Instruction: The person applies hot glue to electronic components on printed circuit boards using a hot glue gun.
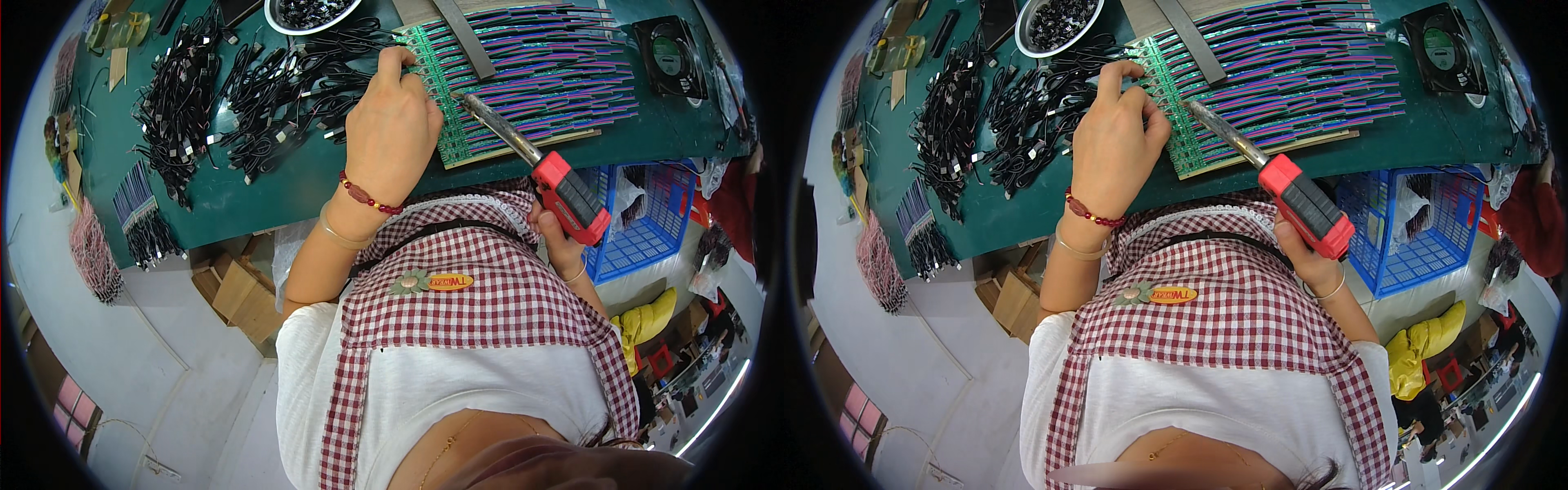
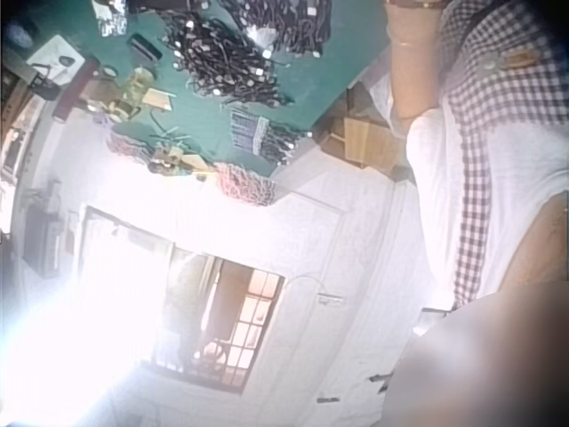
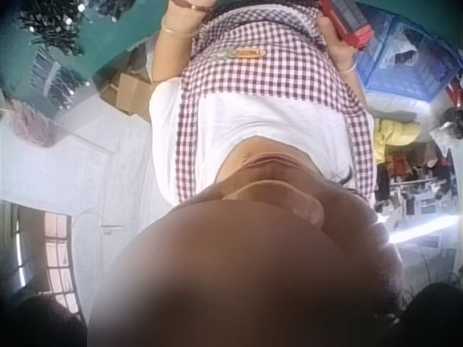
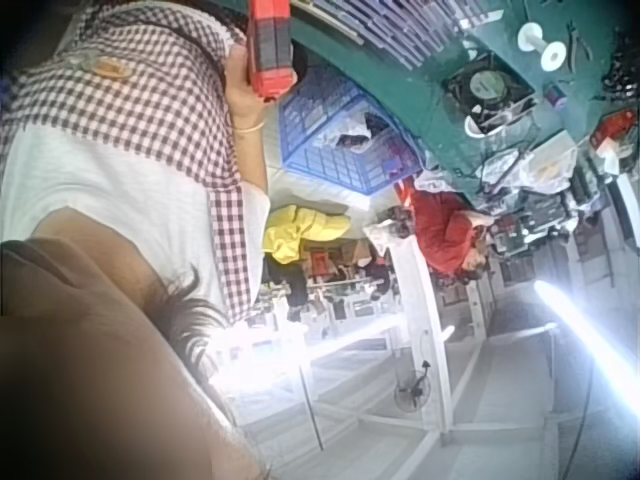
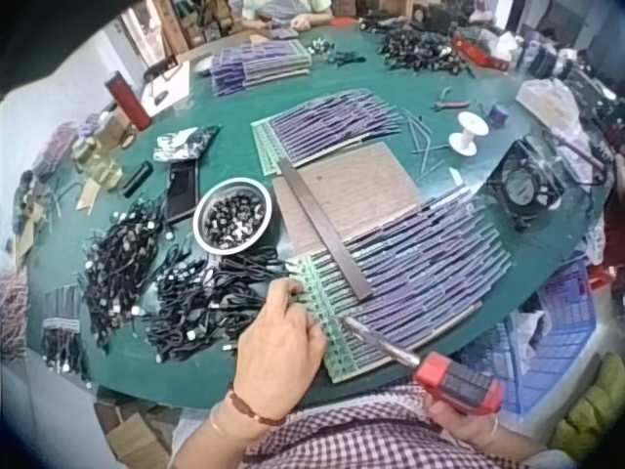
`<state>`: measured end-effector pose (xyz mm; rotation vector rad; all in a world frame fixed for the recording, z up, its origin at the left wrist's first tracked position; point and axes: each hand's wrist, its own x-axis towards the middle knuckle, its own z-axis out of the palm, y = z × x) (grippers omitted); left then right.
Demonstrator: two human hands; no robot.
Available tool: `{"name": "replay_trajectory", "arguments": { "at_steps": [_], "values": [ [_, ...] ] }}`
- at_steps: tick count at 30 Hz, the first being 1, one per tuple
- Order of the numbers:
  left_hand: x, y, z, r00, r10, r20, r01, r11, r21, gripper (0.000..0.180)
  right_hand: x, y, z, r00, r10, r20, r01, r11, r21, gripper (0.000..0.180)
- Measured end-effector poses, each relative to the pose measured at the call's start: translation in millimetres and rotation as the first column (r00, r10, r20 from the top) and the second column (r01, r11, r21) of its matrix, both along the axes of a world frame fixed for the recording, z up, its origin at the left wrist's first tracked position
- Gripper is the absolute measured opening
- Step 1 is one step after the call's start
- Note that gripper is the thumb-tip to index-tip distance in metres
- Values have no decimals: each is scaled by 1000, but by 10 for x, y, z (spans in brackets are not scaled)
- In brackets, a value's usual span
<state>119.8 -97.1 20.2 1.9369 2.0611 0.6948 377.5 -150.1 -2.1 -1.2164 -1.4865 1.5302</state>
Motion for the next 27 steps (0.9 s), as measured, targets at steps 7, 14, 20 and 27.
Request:
{"name": "replay_trajectory", "arguments": {
  "at_steps": [7,14,20,27],
  "values": [
    [-18,-6,1,1000,-15,10,15,1000,-10,9,61,-11,-59,995,45,90,-50,997,56,14],
    [-4,-7,13,1000,-14,-10,14,1000,-8,8,87,-30,-92,985,78,155,-92,992,86,13],
    [-8,-2,11,999,-28,-25,28,1000,-6,8,60,-79,-53,999,-25,32,25,1000,17,12],
    [-3,-12,18,999,-22,-31,21,1000,-10,8,28,-53,-20,999,-14,-52,10,998,-67,14]
  ]
}}
